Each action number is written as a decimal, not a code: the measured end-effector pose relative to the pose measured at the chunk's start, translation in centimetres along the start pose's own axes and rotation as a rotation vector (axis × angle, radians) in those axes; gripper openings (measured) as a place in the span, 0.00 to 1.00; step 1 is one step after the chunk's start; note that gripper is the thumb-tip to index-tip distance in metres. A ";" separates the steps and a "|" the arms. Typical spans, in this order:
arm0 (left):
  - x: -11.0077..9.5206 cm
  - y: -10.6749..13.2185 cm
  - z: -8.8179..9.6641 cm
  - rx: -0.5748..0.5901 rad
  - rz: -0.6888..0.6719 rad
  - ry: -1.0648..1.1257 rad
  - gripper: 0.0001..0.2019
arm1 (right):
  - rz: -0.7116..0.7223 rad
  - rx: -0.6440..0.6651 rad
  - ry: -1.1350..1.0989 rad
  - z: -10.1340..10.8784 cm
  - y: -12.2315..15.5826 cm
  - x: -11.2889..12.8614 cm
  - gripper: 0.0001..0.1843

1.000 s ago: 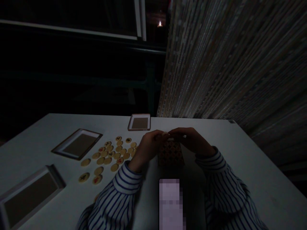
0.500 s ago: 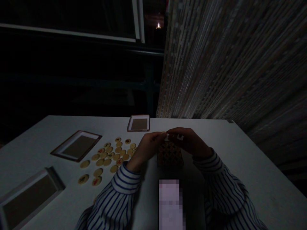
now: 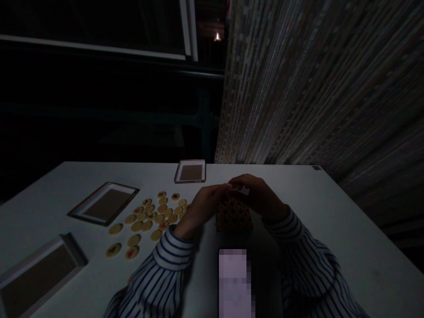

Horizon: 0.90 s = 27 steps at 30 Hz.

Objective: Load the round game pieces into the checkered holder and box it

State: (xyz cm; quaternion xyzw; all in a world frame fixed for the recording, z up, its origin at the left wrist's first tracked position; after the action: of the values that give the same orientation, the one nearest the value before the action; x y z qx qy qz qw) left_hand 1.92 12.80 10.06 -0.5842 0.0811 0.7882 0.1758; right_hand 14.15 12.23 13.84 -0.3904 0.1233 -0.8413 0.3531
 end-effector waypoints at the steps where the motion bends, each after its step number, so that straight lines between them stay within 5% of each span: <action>1: 0.1 0.0 0.0 0.004 0.001 0.011 0.19 | -0.005 0.002 -0.006 0.0 0.0 0.0 0.11; 13: -0.2 0.1 -0.3 0.064 -0.014 0.060 0.17 | -0.055 -0.035 -0.145 0.0 -0.1 -0.7 0.09; 27: 0.4 -0.1 -0.1 -0.030 0.087 0.229 0.15 | -0.031 -0.002 -0.133 0.2 0.0 -0.3 0.09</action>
State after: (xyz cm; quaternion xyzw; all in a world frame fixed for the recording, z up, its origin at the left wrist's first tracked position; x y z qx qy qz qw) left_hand 1.97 12.96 9.63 -0.6690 0.1140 0.7242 0.1222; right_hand 14.45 12.49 13.85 -0.4474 0.0945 -0.8188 0.3471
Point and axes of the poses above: each hand's wrist, its own y-axis away from the middle knuckle, its own z-axis out of the back of the hand, x = y × z, the point moved 6 cm from there along -y, towards the middle knuckle, and after that the axes turned 7 degrees about -y, right-handed, at the moved point
